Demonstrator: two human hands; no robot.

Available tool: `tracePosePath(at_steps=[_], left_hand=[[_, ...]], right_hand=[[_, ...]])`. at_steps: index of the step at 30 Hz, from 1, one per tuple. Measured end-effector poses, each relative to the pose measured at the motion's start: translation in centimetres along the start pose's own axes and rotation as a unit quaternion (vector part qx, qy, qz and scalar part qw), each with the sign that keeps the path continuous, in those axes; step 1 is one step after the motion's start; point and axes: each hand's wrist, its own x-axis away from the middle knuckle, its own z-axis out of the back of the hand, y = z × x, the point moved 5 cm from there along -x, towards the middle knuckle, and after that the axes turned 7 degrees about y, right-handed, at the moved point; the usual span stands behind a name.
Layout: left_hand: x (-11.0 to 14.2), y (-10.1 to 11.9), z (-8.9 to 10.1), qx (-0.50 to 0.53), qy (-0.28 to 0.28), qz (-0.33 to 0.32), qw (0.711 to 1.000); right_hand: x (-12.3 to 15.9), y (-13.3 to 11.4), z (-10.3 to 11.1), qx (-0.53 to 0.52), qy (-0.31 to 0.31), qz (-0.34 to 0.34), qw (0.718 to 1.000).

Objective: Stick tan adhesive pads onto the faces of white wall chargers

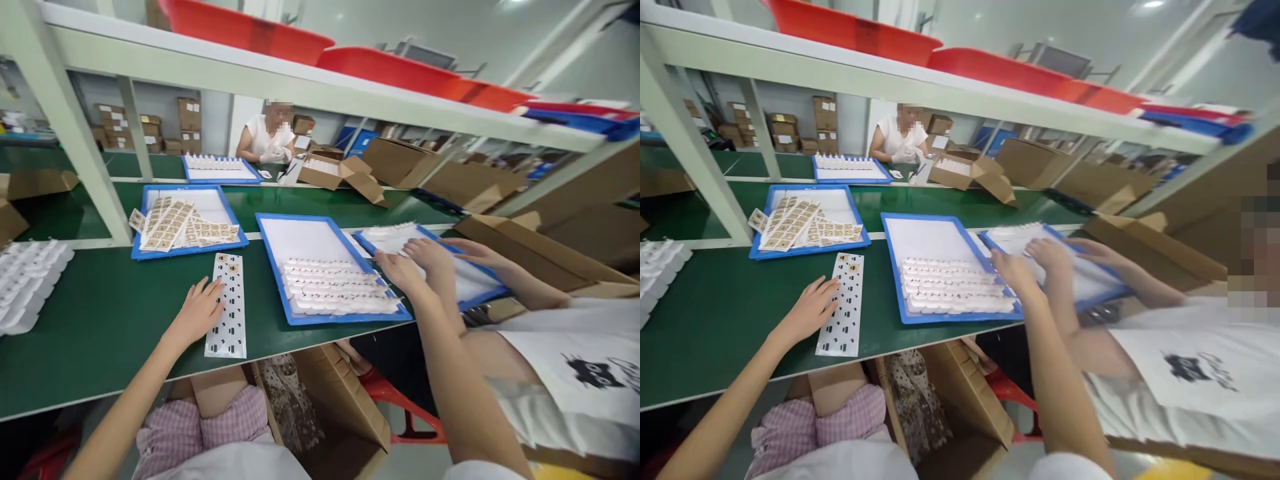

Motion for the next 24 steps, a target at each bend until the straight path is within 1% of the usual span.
tracePosePath(at_steps=[2,4,5,6,8,9,11,13,14,16,18,20,22,24], left_hand=[[-1.3,-0.1,-0.7,-0.023,-0.032,0.001,0.999],[-1.5,0.0,-1.3,-0.046,-0.050,-0.002,0.998],[-1.2,0.3,-1.4,-0.057,-0.054,-0.006,0.997],[-0.8,0.7,-1.5,-0.068,-0.056,-0.012,0.996],[0.2,1.4,-1.4,-0.087,-0.056,-0.020,0.994],[0.7,1.6,-1.2,-0.095,-0.056,-0.021,0.994],[1.1,1.7,-0.8,-0.102,-0.059,-0.020,0.993],[0.7,1.2,-0.4,-0.096,-0.069,-0.021,0.993],[0.1,0.8,-0.2,-0.088,-0.074,-0.023,0.993],[-1.7,-0.2,0.3,-0.068,-0.084,-0.029,0.994],[-3.8,-1.2,0.4,-0.045,-0.099,-0.037,0.993],[-5.6,-2.1,0.2,-0.022,-0.122,-0.045,0.991],[-6.6,-2.7,-0.3,-0.002,-0.138,-0.053,0.989],[-6.8,-3.1,-0.6,0.012,-0.137,-0.058,0.989]], right_hand=[[0.6,-1.0,-1.5,-0.022,-0.028,0.012,0.999],[2.8,-3.2,-4.3,-0.060,-0.072,0.047,0.995],[4.5,-4.7,-6.3,-0.082,-0.103,0.071,0.989],[6.6,-6.5,-8.7,-0.101,-0.148,0.100,0.979],[10.7,-10.0,-14.2,-0.126,-0.233,0.151,0.952],[12.5,-11.5,-16.8,-0.131,-0.264,0.170,0.940],[14.9,-13.6,-21.3,-0.125,-0.304,0.193,0.925],[16.0,-14.1,-24.4,-0.107,-0.326,0.202,0.917],[16.1,-13.9,-25.4,-0.096,-0.333,0.205,0.915],[16.2,-13.1,-26.4,-0.077,-0.341,0.208,0.914],[16.1,-12.1,-26.6,-0.063,-0.341,0.209,0.914],[16.2,-11.4,-26.6,-0.057,-0.337,0.208,0.917],[16.3,-11.1,-26.5,-0.057,-0.332,0.204,0.919],[16.4,-11.1,-26.5,-0.063,-0.327,0.199,0.921]])
